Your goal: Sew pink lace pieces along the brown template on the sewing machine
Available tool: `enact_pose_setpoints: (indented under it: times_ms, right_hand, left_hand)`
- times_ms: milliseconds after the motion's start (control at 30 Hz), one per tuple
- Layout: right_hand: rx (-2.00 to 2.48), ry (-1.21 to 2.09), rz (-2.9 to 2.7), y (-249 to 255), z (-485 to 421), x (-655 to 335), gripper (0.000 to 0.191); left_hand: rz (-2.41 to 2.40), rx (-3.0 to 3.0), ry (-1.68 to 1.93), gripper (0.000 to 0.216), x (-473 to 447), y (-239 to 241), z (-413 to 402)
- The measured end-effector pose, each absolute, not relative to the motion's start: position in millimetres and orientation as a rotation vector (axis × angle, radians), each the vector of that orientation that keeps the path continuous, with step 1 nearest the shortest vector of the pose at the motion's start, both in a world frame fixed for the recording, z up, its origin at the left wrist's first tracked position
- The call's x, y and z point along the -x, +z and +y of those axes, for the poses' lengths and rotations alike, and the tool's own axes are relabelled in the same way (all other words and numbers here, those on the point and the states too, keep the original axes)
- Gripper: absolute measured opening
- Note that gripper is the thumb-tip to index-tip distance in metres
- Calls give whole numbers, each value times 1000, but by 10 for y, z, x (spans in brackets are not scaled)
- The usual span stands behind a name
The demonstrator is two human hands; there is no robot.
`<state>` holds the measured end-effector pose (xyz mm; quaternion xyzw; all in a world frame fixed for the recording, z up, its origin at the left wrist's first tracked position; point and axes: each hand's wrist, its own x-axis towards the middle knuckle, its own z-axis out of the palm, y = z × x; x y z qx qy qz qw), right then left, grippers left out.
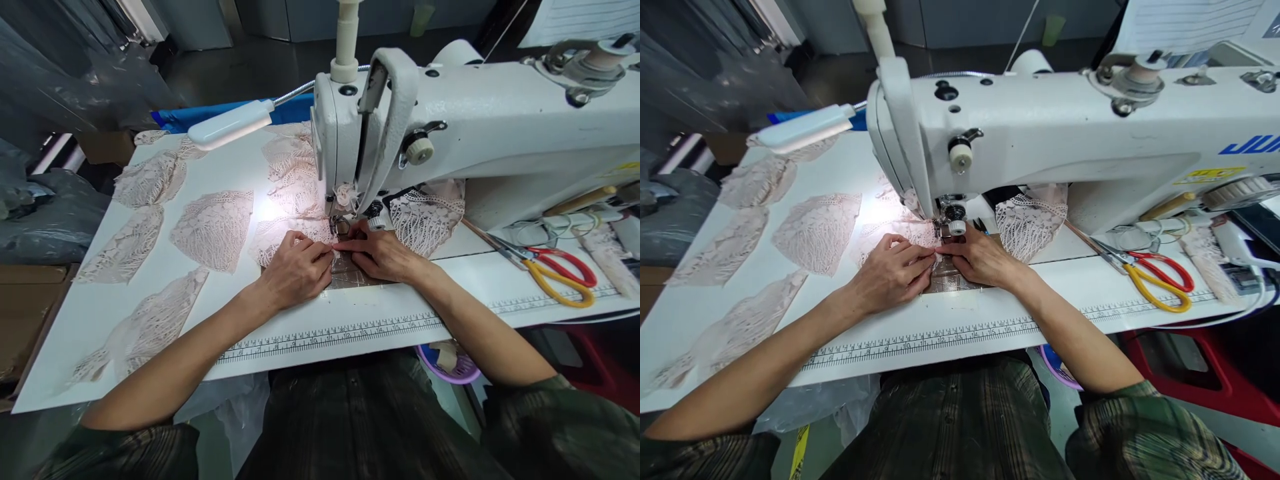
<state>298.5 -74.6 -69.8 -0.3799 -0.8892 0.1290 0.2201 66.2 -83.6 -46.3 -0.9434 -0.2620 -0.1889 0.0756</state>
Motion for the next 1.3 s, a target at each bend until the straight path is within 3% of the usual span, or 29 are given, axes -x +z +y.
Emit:
enact_pose_setpoints:
  times_ms: [767,1000,1133,1300]
  right_hand:
    - [1144,223,-2447,-566,-883,-2797,40]
    - [1463,3,-2508,-500,-1015,-2694,38]
    - [1506,117,-2522,-466,-984,-2732,38]
    - [1295,507,-2441,-415,-805,-2954,35]
  left_hand:
    - [-876,2992,-464,32,-562,-473,-585]
    - [-934,3070,-464,34,-520,-454,-496]
    - [-958,3079,-442,36,-508,-445,-479]
    - [-969,3098,-422,40,-495,-431,-453]
